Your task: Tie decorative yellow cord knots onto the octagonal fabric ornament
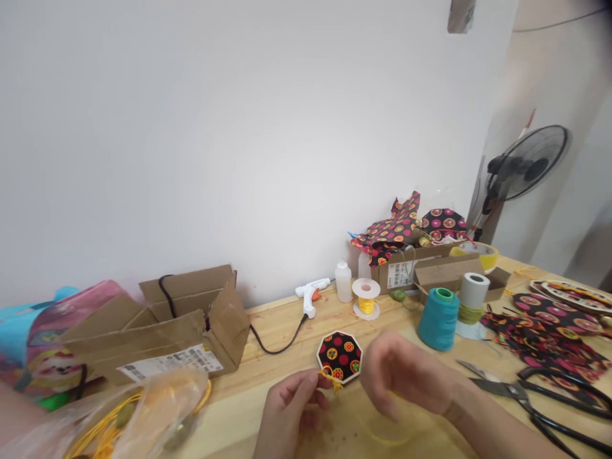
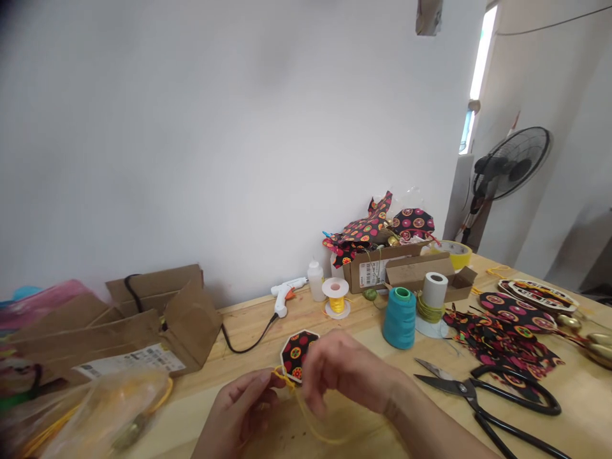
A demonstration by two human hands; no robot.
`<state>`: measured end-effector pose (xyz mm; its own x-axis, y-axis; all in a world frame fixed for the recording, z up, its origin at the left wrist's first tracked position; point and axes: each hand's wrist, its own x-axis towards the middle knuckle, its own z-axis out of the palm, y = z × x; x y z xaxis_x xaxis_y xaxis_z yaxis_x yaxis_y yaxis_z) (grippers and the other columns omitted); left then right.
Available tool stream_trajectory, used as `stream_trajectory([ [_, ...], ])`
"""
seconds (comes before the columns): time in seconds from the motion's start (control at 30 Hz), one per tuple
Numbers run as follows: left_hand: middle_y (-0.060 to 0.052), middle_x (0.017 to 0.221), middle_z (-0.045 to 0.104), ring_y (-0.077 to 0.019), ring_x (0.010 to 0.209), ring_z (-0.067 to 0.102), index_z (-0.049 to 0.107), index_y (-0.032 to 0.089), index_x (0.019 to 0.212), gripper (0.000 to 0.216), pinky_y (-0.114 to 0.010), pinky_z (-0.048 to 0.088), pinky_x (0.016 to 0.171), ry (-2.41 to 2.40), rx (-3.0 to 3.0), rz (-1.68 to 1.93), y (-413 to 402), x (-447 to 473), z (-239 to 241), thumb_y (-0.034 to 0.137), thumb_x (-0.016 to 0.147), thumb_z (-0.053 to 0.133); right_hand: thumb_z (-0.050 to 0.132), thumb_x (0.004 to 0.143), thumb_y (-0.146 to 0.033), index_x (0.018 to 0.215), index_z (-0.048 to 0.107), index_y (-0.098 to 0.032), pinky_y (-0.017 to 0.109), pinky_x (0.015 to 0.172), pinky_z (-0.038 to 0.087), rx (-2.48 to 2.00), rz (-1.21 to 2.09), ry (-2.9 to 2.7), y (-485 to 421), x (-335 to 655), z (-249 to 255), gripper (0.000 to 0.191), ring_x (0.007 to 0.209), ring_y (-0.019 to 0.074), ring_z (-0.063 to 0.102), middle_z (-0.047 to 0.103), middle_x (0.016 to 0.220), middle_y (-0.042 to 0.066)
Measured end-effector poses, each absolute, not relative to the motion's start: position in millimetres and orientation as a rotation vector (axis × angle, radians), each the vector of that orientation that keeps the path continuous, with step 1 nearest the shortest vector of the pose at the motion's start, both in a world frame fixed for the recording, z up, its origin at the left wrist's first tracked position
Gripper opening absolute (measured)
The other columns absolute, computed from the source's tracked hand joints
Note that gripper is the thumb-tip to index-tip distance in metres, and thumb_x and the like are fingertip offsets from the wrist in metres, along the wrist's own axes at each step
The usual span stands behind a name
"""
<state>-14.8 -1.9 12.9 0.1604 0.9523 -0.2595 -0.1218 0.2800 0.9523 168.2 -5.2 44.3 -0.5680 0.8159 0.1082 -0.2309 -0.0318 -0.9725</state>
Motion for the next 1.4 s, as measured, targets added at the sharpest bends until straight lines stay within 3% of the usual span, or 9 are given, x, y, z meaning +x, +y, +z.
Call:
stream_trajectory([
  [0.17,-0.003,0.058,0.061,-0.0104,0.052,0.049,0.067,0.013,0.069,0.023,-0.015,0.036,0.038,1.025,0.975,0.969,-1.7,-15.1,10.6,0.035,0.064,0.060,0.063,0.056,-0.039,0.065,0.058,-0.017,0.020,0.049,0.030,-1.195,0.811,-1.921,-2.5,147.4,32.7,0.025,0.055,0.0097,0.043,0.053,0.060,-0.002],
  [0.33,-0.005,0.065,0.063,-0.0113,0.055,0.050,0.067,0.012,0.067,0.021,-0.016,0.038,0.039,0.991,0.979,0.987,-1.7,-16.5,8.5,0.031,0.066,0.059,0.054,0.069,-0.026,0.063,0.058,-0.018,0.018,0.050,0.030,-1.275,0.583,-2.020,0.2,146.5,24.8,0.011,0.054,0.0083,0.045,0.056,0.059,-0.003],
  [0.57,-0.007,0.068,0.065,-0.0112,0.054,0.052,0.066,0.011,0.067,0.020,-0.017,0.041,0.040,1.048,0.857,1.091,0.7,-19.8,9.6,0.030,0.062,0.063,0.050,0.066,-0.019,0.059,0.055,-0.014,0.019,0.048,0.035,-1.309,0.755,-1.737,9.0,148.6,20.9,0.010,0.051,0.0097,0.047,0.056,0.055,0.000],
  [0.87,-0.004,0.067,0.063,-0.0107,0.054,0.051,0.065,0.012,0.067,0.019,-0.017,0.042,0.039,1.093,0.848,1.105,3.6,-19.6,7.4,0.029,0.058,0.066,0.057,0.060,-0.024,0.057,0.049,-0.014,0.018,0.045,0.037,-1.082,1.376,-1.323,11.7,140.5,18.1,0.013,0.046,0.0077,0.049,0.055,0.052,-0.002],
  [1.13,-0.004,0.079,0.064,-0.0142,0.060,0.055,0.060,0.017,0.091,0.031,-0.019,0.042,0.042,1.191,1.200,1.058,-1.6,-17.9,11.6,0.030,0.063,0.061,0.059,0.062,-0.023,0.061,0.052,-0.013,0.019,0.048,0.040,-0.968,1.498,-1.305,8.5,141.0,18.0,0.012,0.051,0.0084,0.051,0.058,0.056,-0.001],
  [1.3,-0.004,0.074,0.066,-0.0180,0.074,0.057,0.066,0.016,0.082,0.022,-0.023,0.043,0.066,1.215,1.495,1.041,-0.9,-16.8,11.7,0.030,0.068,0.056,0.055,0.063,-0.023,0.065,0.051,-0.015,0.017,0.038,0.032,-1.010,1.548,-1.337,7.4,140.1,16.7,0.010,0.038,0.0054,0.043,0.054,0.053,-0.003],
  [1.4,-0.004,0.074,0.067,-0.0177,0.073,0.056,0.066,0.016,0.082,0.023,-0.023,0.042,0.067,1.226,1.530,0.985,-0.1,-16.5,13.1,0.031,0.069,0.054,0.052,0.063,-0.018,0.066,0.052,-0.015,0.015,0.037,0.026,-1.088,1.490,-1.354,7.6,139.5,17.6,0.005,0.038,0.0041,0.037,0.049,0.050,-0.006],
])
